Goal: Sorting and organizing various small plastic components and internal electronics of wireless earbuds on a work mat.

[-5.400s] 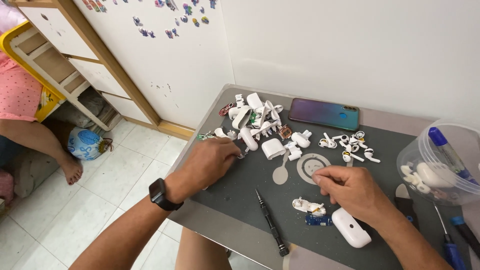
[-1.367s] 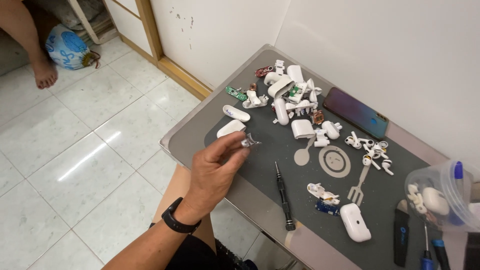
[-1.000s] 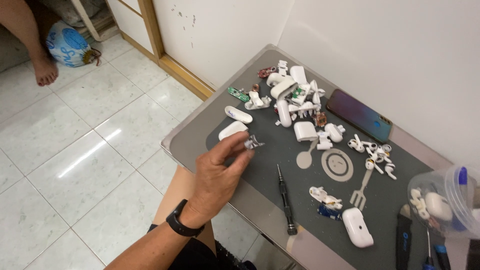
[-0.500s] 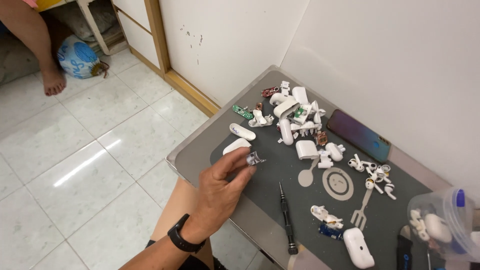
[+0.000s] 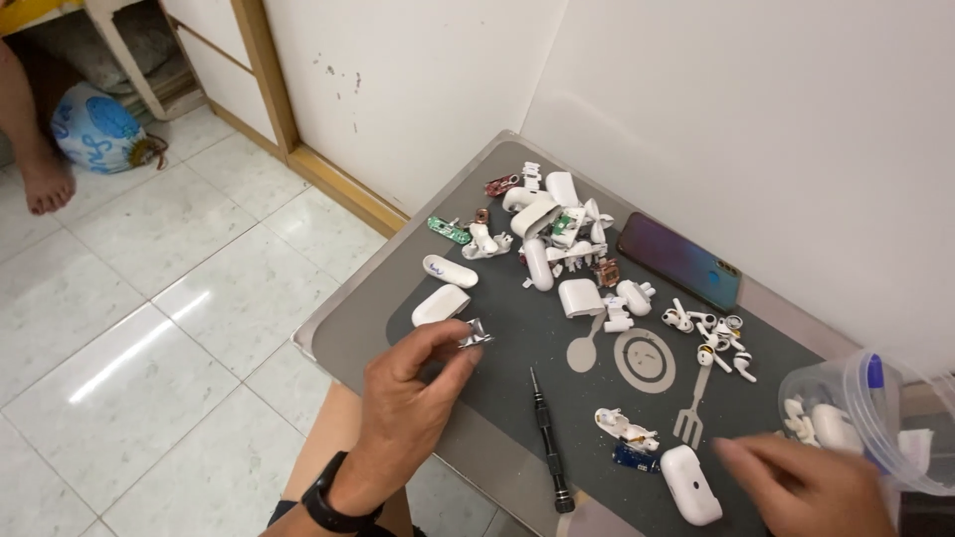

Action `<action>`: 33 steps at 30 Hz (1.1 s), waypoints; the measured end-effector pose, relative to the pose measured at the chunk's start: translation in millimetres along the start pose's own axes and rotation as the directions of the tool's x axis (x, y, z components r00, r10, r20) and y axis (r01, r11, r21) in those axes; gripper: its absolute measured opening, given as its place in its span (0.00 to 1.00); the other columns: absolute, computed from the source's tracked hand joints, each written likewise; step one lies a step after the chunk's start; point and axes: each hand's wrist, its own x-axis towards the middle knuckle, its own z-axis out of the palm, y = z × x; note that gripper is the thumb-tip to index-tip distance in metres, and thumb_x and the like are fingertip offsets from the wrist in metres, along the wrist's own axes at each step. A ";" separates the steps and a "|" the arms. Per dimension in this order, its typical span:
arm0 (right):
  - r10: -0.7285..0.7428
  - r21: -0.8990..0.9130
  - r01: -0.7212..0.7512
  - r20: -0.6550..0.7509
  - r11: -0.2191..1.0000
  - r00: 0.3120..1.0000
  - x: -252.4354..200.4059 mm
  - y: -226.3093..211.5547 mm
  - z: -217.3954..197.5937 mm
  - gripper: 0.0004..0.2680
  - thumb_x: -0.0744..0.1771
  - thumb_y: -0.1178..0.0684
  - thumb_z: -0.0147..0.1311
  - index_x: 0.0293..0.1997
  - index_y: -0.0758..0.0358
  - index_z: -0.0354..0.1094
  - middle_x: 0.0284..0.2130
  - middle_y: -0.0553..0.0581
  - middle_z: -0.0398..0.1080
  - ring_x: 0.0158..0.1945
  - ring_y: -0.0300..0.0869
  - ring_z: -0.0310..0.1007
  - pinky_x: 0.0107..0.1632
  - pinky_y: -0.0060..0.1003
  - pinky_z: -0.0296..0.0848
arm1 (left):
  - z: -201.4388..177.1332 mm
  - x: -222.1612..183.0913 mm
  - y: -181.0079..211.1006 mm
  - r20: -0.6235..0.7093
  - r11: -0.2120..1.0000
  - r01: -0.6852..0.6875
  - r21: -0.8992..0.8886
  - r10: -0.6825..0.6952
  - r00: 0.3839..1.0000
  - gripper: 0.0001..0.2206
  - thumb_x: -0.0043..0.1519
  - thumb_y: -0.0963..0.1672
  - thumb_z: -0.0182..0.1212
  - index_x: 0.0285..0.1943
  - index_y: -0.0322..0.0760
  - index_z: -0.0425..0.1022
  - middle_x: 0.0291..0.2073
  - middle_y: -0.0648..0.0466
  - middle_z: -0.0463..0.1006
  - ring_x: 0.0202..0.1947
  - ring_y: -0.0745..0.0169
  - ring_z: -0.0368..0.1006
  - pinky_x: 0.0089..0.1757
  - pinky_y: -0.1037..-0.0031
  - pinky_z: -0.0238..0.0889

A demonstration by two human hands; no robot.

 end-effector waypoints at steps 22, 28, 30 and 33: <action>0.216 0.249 -0.587 0.765 0.770 0.607 37.4 19.9 8.3 0.15 0.67 0.59 0.57 0.26 0.88 0.82 0.20 0.73 0.77 0.24 0.52 0.70 0.29 0.40 0.68 | 58.2 130.1 6.5 0.654 0.347 -0.721 0.600 0.306 0.692 0.10 0.55 0.39 0.63 0.44 0.37 0.82 0.42 0.48 0.80 0.38 0.48 0.74 0.40 0.64 0.69; 0.187 0.261 -0.528 0.737 0.808 0.650 37.6 20.7 14.1 0.16 0.67 0.56 0.59 0.22 0.84 0.79 0.15 0.68 0.73 0.21 0.47 0.68 0.26 0.38 0.67 | 95.7 155.2 -7.2 0.797 0.150 -0.799 0.582 0.090 0.597 0.16 0.59 0.41 0.57 0.54 0.52 0.81 0.62 0.46 0.66 0.67 0.36 0.55 0.59 0.52 0.53; 0.178 0.278 -0.529 0.734 0.802 0.656 36.5 17.2 12.6 0.15 0.66 0.56 0.60 0.21 0.83 0.79 0.15 0.67 0.73 0.21 0.47 0.68 0.26 0.38 0.67 | 94.7 161.0 -12.8 0.810 0.107 -0.820 0.562 0.132 0.572 0.12 0.60 0.42 0.58 0.49 0.51 0.83 0.57 0.48 0.69 0.64 0.40 0.59 0.57 0.55 0.54; 0.230 0.168 -0.500 0.736 0.850 0.637 38.6 12.4 10.1 0.16 0.67 0.54 0.60 0.22 0.80 0.81 0.16 0.66 0.75 0.22 0.45 0.70 0.27 0.37 0.68 | 83.5 165.3 -11.1 0.792 0.140 -0.807 0.574 0.152 0.591 0.10 0.54 0.44 0.65 0.44 0.49 0.85 0.64 0.48 0.70 0.70 0.38 0.55 0.59 0.51 0.56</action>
